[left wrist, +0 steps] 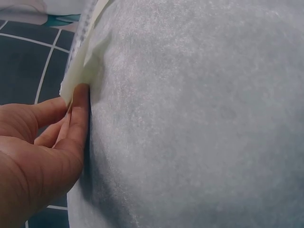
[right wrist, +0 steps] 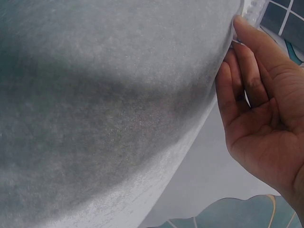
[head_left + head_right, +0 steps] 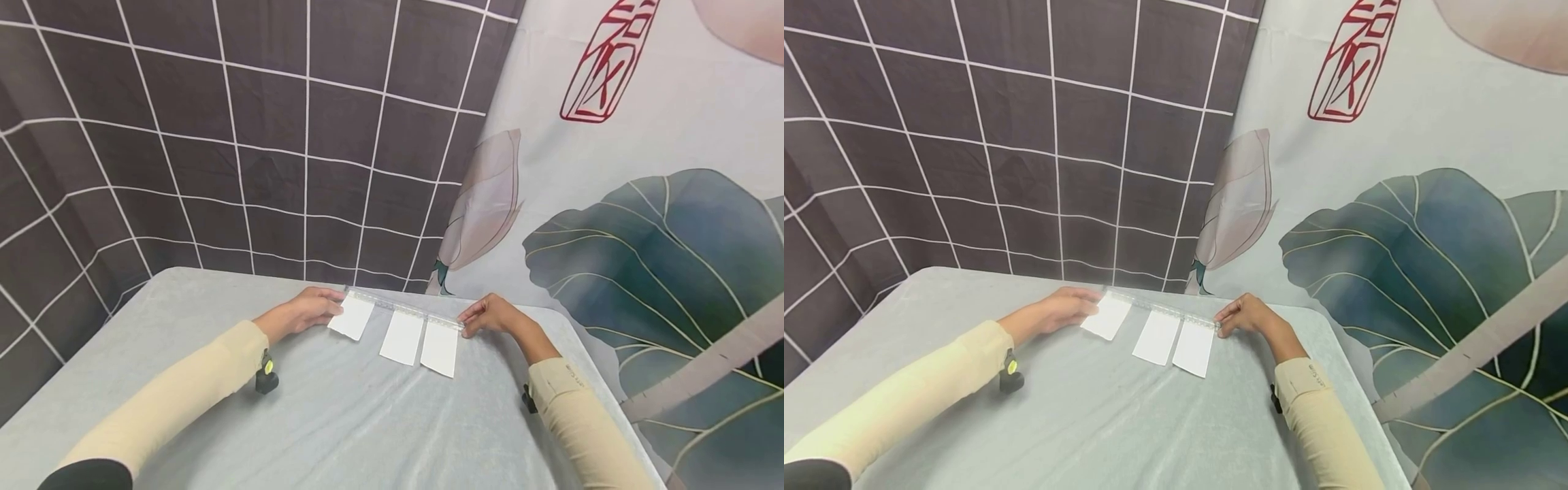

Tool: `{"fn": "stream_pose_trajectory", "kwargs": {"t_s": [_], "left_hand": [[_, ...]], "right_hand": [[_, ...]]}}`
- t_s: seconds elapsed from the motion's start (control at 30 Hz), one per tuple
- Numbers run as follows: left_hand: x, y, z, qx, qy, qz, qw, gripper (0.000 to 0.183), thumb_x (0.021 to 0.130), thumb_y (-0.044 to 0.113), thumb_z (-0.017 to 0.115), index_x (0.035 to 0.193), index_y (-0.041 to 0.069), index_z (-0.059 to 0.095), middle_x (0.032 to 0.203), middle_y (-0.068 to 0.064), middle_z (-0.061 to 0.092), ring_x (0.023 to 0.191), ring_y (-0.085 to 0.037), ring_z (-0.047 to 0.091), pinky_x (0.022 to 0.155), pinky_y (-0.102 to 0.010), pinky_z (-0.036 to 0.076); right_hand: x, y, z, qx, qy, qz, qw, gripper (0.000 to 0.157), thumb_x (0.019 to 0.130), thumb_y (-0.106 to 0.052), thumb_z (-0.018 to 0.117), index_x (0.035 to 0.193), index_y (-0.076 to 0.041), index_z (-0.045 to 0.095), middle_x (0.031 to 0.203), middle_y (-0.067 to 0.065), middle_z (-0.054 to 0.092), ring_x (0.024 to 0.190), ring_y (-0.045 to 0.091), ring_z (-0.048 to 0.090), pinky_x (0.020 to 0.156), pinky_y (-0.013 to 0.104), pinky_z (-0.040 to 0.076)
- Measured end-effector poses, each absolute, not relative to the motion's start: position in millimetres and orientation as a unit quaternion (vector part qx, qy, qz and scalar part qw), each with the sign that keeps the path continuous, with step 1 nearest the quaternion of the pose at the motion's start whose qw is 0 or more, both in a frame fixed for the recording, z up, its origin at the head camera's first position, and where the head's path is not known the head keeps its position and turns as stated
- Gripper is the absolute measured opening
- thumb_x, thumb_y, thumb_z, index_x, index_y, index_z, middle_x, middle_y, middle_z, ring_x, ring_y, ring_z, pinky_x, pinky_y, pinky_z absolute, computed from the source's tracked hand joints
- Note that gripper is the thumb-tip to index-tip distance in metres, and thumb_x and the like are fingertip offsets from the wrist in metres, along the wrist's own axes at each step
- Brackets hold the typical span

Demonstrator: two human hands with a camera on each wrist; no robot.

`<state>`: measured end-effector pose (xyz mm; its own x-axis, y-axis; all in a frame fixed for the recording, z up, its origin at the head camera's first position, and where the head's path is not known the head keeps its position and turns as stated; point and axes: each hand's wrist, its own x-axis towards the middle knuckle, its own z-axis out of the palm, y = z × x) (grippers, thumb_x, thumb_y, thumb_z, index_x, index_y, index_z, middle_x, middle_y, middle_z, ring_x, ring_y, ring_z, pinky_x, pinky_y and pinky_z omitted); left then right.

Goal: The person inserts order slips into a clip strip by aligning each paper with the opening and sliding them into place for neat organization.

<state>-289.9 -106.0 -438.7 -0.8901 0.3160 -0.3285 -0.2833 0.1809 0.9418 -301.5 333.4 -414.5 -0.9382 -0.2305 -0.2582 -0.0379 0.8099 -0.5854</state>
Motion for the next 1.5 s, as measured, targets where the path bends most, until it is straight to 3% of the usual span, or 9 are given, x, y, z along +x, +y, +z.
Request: {"fn": "stream_pose_trajectory", "kwargs": {"t_s": [0.93, 1.17, 1.5], "left_hand": [[-291, -88, -435, 0.021, 0.730, 0.638, 0.244, 0.062, 0.107, -0.007, 0.061, 0.166, -0.010, 0.044, 0.164, -0.037, 0.053, 0.151, -0.048, 0.059, 0.128, -0.053, 0.057], [-292, -84, -439, 0.019, 0.730, 0.638, 0.243, 0.060, 0.106, -0.008, 0.063, 0.164, -0.011, 0.046, 0.158, -0.037, 0.058, 0.149, -0.048, 0.061, 0.126, -0.052, 0.059], [-290, -78, -437, 0.011, 0.727, 0.641, 0.245, 0.060, 0.106, -0.010, 0.063, 0.164, -0.011, 0.047, 0.162, -0.037, 0.055, 0.153, -0.049, 0.058, 0.128, -0.052, 0.057]], "right_hand": [[-303, 335, -409, -0.061, 0.937, -0.301, 0.168, 0.031, 0.082, -0.010, 0.099, 0.112, -0.006, 0.090, 0.102, 0.006, 0.089, 0.093, 0.011, 0.073, 0.085, 0.024, 0.059], [-299, 333, -411, -0.068, 0.938, -0.298, 0.162, 0.033, 0.083, -0.008, 0.099, 0.114, -0.004, 0.089, 0.105, 0.008, 0.089, 0.091, 0.009, 0.073, 0.091, 0.031, 0.064], [-302, 333, -411, -0.071, 0.938, -0.298, 0.163, 0.032, 0.083, -0.008, 0.099, 0.113, -0.003, 0.089, 0.104, 0.009, 0.089, 0.091, 0.008, 0.074, 0.087, 0.026, 0.062]]}}
